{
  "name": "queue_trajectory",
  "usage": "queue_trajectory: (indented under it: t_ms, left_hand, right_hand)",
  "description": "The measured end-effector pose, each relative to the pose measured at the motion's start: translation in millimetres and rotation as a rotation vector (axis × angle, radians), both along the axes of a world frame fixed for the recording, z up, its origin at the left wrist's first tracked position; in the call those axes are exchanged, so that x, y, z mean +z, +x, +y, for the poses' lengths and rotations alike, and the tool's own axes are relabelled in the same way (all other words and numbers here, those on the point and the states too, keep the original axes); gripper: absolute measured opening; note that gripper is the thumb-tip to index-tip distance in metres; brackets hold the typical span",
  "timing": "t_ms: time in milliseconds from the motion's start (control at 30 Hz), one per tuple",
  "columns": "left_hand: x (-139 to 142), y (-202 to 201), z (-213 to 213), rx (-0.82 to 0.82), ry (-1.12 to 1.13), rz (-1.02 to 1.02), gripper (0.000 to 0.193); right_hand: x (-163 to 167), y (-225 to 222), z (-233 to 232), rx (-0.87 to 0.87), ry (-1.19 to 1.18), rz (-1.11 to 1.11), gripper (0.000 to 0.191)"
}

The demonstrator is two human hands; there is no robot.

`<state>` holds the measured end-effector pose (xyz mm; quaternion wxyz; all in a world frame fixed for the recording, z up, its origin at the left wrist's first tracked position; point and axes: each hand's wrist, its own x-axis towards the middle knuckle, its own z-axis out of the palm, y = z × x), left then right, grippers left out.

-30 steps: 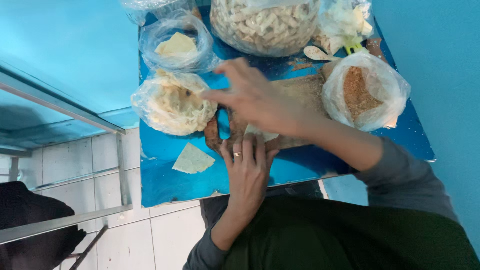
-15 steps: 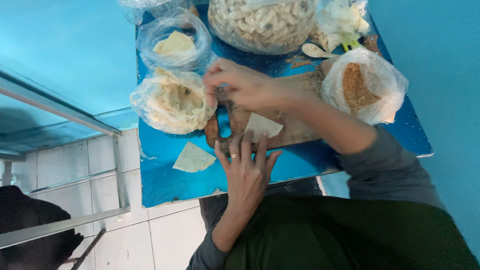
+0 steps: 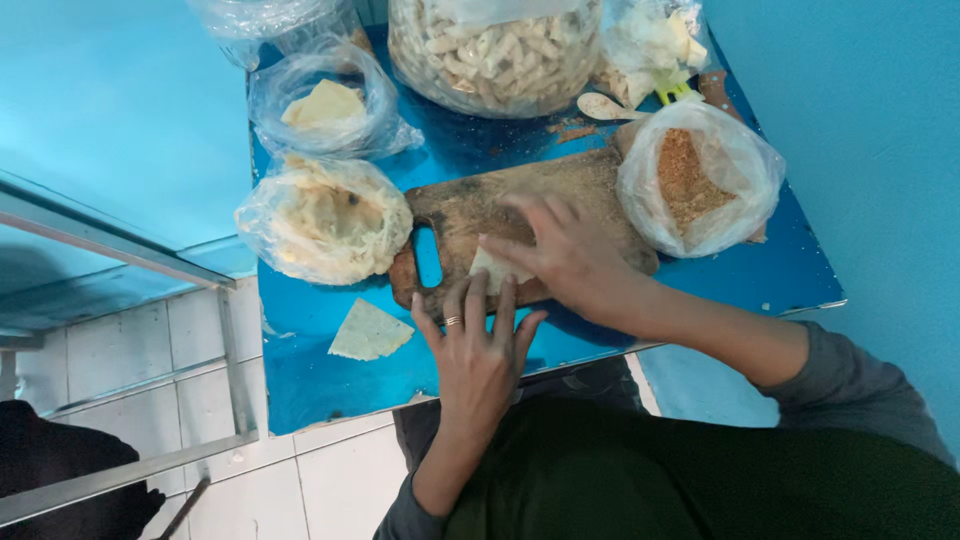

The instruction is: The person sits at a small blue table and wraps filled pastries one at a time. They take a thin dough wrapper, place a piece of filling on it, fold the wrapper over the filling, and set the finished wrapped piece aside, repeating the cycle.

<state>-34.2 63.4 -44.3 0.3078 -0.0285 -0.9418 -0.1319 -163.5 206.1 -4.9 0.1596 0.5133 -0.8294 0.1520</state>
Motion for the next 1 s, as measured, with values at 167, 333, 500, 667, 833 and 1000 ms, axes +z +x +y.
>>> queue_trajectory:
  t_ms: [167,333,500,667,833,1000]
  left_hand:
    - [0,-1,-1,0.003,-0.015,0.004,0.048]
    - [-1,0,-1,0.009,-0.021,-0.004,0.050]
    - [-2,-1,-3,-0.027,-0.039,0.018,0.054]
    - [3,0,-7,-0.058,0.078,0.044,0.049]
    - [15,11,-25,0.079,0.272,0.052,0.022]
    - [16,7,-28,0.127,0.286,0.057,0.016]
  right_hand:
    - [-1,14,-4,-0.097,0.213,0.336,0.059]
    - [30,5,41,-0.251,-0.014,0.117,0.048]
    - [54,-8,113,-0.554,-0.199,-0.173,0.035]
    - [46,-27,122,-0.424,-0.037,-0.391,0.040]
    - [45,-33,124,-0.461,0.066,-0.494,0.038]
    - [35,-33,117,-0.494,0.040,-0.356,0.045]
